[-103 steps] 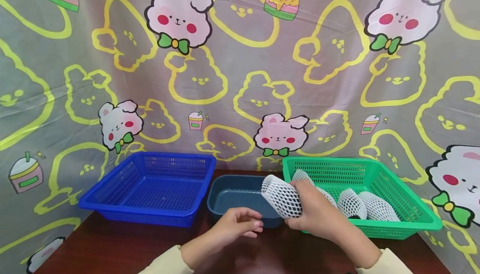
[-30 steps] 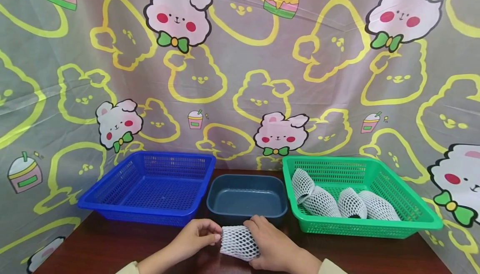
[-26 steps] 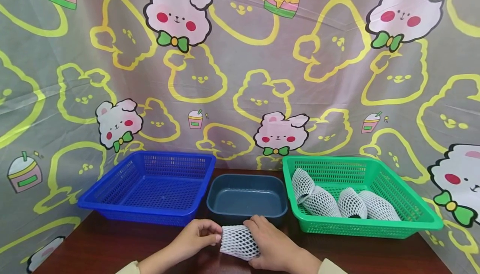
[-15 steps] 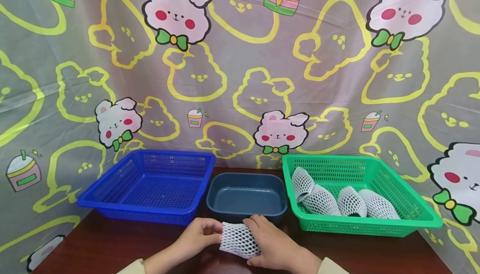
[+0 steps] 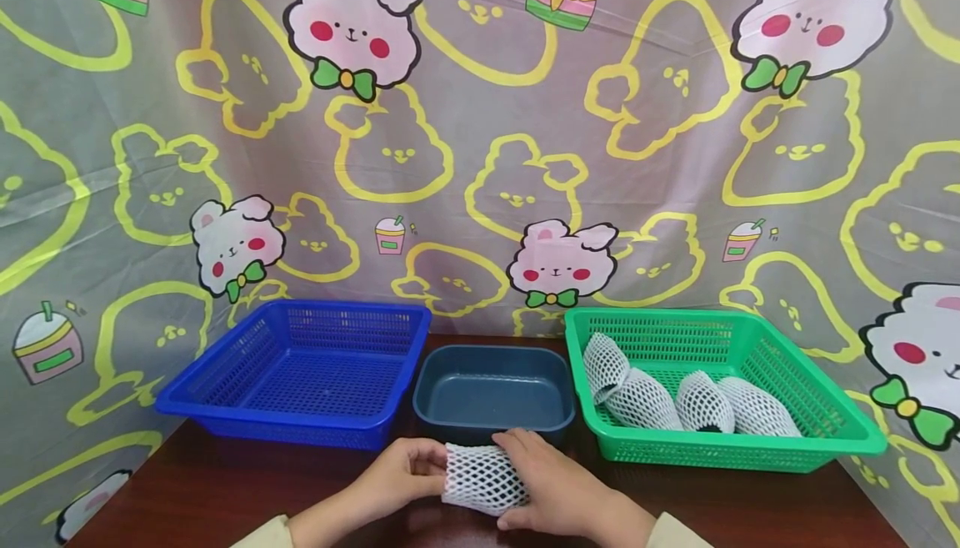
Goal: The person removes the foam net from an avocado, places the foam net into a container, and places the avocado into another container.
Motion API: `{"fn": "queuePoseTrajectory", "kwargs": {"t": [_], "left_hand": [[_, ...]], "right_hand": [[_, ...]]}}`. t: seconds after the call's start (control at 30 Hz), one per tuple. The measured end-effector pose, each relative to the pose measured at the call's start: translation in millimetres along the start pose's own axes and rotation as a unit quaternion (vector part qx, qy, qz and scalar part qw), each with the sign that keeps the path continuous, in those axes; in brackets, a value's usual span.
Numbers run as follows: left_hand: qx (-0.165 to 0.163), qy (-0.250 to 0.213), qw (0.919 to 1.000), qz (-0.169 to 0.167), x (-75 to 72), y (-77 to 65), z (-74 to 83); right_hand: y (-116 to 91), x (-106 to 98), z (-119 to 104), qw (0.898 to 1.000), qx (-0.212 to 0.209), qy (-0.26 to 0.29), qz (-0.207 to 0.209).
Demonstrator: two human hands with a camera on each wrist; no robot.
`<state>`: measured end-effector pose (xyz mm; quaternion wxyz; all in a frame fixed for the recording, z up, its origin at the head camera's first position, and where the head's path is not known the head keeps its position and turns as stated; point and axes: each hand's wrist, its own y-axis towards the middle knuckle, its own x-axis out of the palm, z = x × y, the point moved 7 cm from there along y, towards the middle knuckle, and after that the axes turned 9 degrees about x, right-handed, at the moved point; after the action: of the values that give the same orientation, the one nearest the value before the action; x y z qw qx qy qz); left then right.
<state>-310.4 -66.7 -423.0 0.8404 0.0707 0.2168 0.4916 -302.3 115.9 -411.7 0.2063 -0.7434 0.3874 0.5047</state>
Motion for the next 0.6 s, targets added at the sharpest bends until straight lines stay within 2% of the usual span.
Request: {"fn": "queuePoseTrajectory", "kwargs": {"t": [0.23, 0.4, 0.6], "left_hand": [[-0.008, 0.003, 0.9999, -0.007, 1.9, -0.2, -1.2], [-0.012, 0.001, 0.9998, -0.015, 3.2, 0.5, -2.5], [-0.002, 0.008, 0.9995, -0.030, 8.0, 5.9, -2.7]], "right_hand": [[-6.0, -3.8, 13.9, 0.999, 0.028, 0.024, -0.019], [-8.2, -2.1, 21.3, 0.998, 0.030, 0.042, -0.028], [-8.7, -1.3, 24.3, 0.998, 0.028, 0.053, -0.030]]}}
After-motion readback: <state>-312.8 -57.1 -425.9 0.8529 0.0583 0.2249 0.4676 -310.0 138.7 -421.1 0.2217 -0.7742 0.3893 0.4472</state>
